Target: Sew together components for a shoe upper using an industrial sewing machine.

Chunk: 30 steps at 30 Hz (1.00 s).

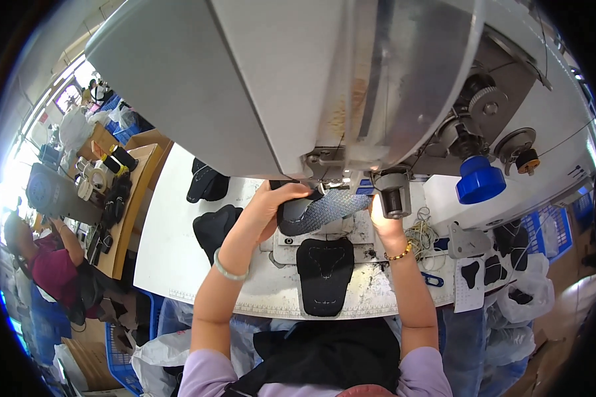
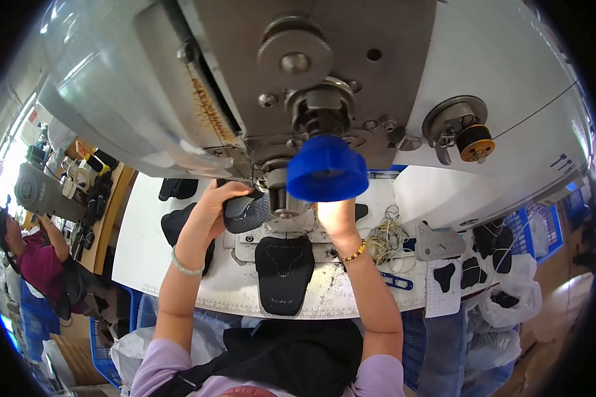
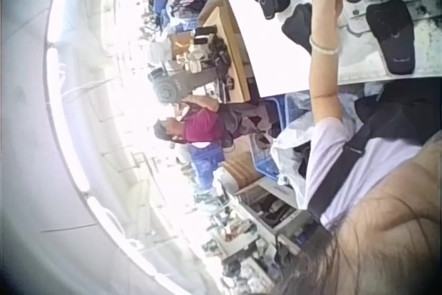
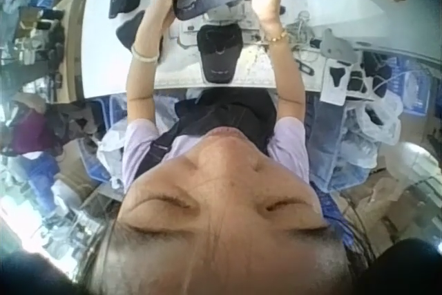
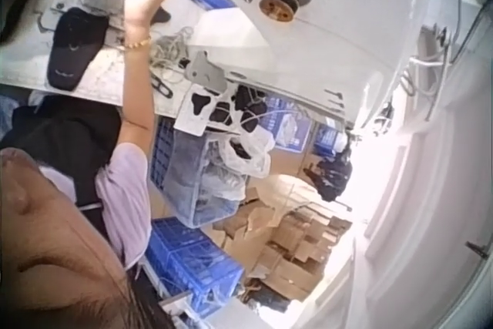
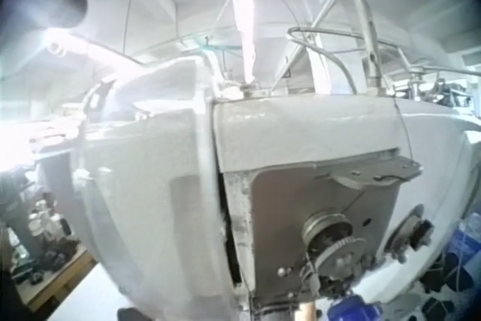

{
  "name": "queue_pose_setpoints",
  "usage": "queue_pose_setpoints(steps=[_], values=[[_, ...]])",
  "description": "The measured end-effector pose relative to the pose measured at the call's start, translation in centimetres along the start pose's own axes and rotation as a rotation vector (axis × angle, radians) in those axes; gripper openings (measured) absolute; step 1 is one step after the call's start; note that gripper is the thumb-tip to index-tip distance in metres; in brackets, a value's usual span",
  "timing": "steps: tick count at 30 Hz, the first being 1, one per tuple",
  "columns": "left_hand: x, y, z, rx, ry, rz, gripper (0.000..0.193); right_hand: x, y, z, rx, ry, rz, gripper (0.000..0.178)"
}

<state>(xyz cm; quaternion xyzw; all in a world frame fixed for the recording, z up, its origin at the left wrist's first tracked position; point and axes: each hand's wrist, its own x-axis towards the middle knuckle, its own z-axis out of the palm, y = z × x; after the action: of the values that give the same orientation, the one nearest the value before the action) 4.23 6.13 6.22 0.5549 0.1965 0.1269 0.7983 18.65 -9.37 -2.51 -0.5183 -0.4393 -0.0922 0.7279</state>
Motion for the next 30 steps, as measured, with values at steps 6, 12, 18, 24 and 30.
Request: queue_pose_setpoints(steps=[6,12,18,24,30], values=[[0.9,-1.1,-0.5,-0.099,-0.118,0.113,0.035,-0.8,-1.3,-0.6,-0.458,0.267,0.024,0.012],[-0.2,-2.3,0.4,-0.207,-0.051,0.130,0.034,-2.2,0.4,-1.5,-0.542,0.221,-0.110,0.023],[-1.5,-3.2,2.6,-0.226,-0.006,0.282,0.014,-3.1,0.5,-1.6,-0.642,0.084,-0.151,0.030],[-1.8,-5.1,4.7,-0.284,0.228,0.503,0.010,-1.7,-1.2,-1.0,-0.685,0.086,-0.351,0.014],[-1.9,-5.6,6.8,-0.223,0.389,0.687,0.005,-2.6,-2.6,-0.3,-0.625,-0.019,-0.452,0.037]])
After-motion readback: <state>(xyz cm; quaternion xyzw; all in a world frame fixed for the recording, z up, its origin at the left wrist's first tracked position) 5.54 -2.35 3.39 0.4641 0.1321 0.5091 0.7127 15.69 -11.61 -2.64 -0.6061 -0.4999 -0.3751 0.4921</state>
